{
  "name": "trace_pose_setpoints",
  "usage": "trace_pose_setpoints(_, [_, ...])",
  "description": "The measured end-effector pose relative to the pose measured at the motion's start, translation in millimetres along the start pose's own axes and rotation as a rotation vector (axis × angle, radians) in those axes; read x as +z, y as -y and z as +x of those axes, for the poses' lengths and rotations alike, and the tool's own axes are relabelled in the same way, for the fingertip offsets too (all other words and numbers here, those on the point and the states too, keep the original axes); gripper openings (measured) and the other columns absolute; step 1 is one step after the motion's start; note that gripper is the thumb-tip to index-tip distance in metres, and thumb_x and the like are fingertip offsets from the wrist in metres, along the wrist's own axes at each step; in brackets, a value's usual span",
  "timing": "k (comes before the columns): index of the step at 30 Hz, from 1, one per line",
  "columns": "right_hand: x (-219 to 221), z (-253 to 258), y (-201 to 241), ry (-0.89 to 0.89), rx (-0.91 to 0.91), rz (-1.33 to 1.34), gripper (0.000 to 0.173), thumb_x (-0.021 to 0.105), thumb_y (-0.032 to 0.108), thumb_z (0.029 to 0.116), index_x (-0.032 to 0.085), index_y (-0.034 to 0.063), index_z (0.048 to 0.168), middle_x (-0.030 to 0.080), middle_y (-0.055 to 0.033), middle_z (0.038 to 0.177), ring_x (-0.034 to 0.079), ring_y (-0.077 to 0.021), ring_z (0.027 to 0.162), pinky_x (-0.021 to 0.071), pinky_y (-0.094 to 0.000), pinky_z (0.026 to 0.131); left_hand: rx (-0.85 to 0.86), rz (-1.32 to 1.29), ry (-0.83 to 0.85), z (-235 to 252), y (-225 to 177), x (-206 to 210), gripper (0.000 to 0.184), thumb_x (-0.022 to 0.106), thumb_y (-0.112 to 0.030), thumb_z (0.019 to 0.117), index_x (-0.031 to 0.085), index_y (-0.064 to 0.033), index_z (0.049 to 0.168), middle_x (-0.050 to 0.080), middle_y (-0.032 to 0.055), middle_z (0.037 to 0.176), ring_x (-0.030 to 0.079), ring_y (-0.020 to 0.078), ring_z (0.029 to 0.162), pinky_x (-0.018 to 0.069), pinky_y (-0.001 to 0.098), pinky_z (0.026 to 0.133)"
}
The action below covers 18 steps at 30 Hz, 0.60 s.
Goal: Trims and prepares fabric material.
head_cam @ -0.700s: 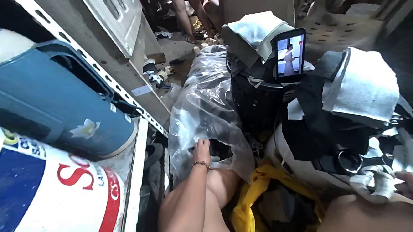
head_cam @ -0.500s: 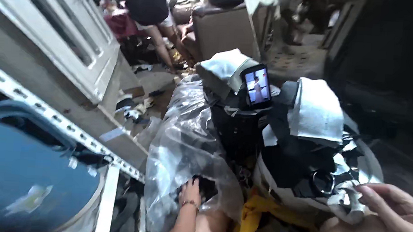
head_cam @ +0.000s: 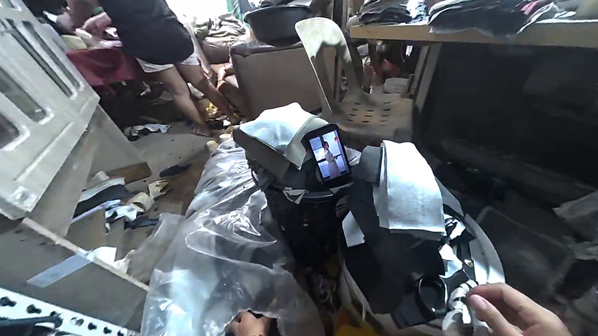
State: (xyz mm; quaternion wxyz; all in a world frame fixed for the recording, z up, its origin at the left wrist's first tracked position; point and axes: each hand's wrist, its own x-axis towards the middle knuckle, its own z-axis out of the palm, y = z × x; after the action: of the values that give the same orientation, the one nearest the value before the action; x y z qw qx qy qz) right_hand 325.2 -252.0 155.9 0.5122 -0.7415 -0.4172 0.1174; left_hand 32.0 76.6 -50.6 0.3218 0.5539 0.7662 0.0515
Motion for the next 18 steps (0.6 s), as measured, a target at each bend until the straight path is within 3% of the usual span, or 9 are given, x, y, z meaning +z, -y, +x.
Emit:
trace_pose_setpoints(3, [-1.4,-0.4,1.0,0.011,-0.001,-0.014,0.023,0.062,0.012,0.0988,0.068,-0.0094,0.104,0.071,-0.0151,0.092,0.068,-0.011,0.08,0.058,-0.028,0.076,0.028,-0.044,-0.001,4.8,-2.7,8.2,0.069,0.077,-0.03,0.0916,0.049,0.0084,0.142,0.052,0.032,0.143,0.053,0.0423,0.134,0.0429,0.0535,0.111])
trace_pose_setpoints(5, [-2.3,-1.1,-2.0,0.011,-0.001,-0.009,0.023,0.062,0.012,0.0989,0.068,-0.0087,0.104,0.071,-0.0133,0.092,0.067,-0.0087,0.079,0.0574,-0.0263,0.075,0.029,-0.042,0.038,-0.2,-3.8,4.8,0.054,0.069,-0.025,0.0977,0.053,0.0079,0.138,0.061,0.0298,0.134,0.057,0.0417,0.129,0.0438,0.0549,0.109])
trace_pose_setpoints(8, [-2.1,-1.4,-1.4,0.013,0.031,0.015,0.022,0.062,0.012,0.0989,0.067,-0.0081,0.105,0.071,-0.0109,0.091,0.067,-0.0065,0.079,0.0571,-0.0248,0.075,0.021,-0.088,0.034,-7.5,3.3,0.5,0.041,0.062,-0.018,0.101,0.059,0.0073,0.133,0.062,0.0298,0.131,0.058,0.0425,0.127,0.0428,0.0569,0.109])
trace_pose_setpoints(12, [-1.4,-1.7,-2.0,0.015,0.038,0.033,0.023,0.062,0.016,0.0986,0.068,-0.0057,0.105,0.071,-0.0084,0.092,0.067,-0.0055,0.079,0.0575,-0.0242,0.074,-0.027,-0.28,-0.031,-15.9,16.0,-9.3,0.046,0.053,-0.029,0.107,0.06,0.0093,0.131,0.061,0.0332,0.131,0.056,0.0455,0.128,0.0404,0.0589,0.11])
trace_pose_setpoints(15, [-0.9,-2.3,-4.9,0.003,0.027,0.035,0.024,0.063,0.018,0.0974,0.069,-0.0046,0.103,0.071,-0.0081,0.091,0.067,-0.0062,0.078,0.0574,-0.0245,0.073,-0.072,-0.467,-0.076,-38.9,13.9,-27.3,0.056,0.051,-0.035,0.1083,0.054,0.0126,0.137,0.054,0.0369,0.138,0.049,0.0476,0.134,0.0352,0.0584,0.113])
trace_pose_setpoints(18, [-0.9,-2.6,-5.9,-0.004,0.019,0.039,0.024,0.063,0.019,0.097,0.069,-0.0033,0.103,0.071,-0.006,0.09,0.066,-0.0039,0.077,0.0568,-0.0226,0.073,-0.089,-0.622,-0.126,-57.3,15.7,-36.0,0.059,0.054,-0.031,0.1071,0.044,0.0133,0.144,0.048,0.0382,0.142,0.047,0.0485,0.134,0.0364,0.0578,0.111])
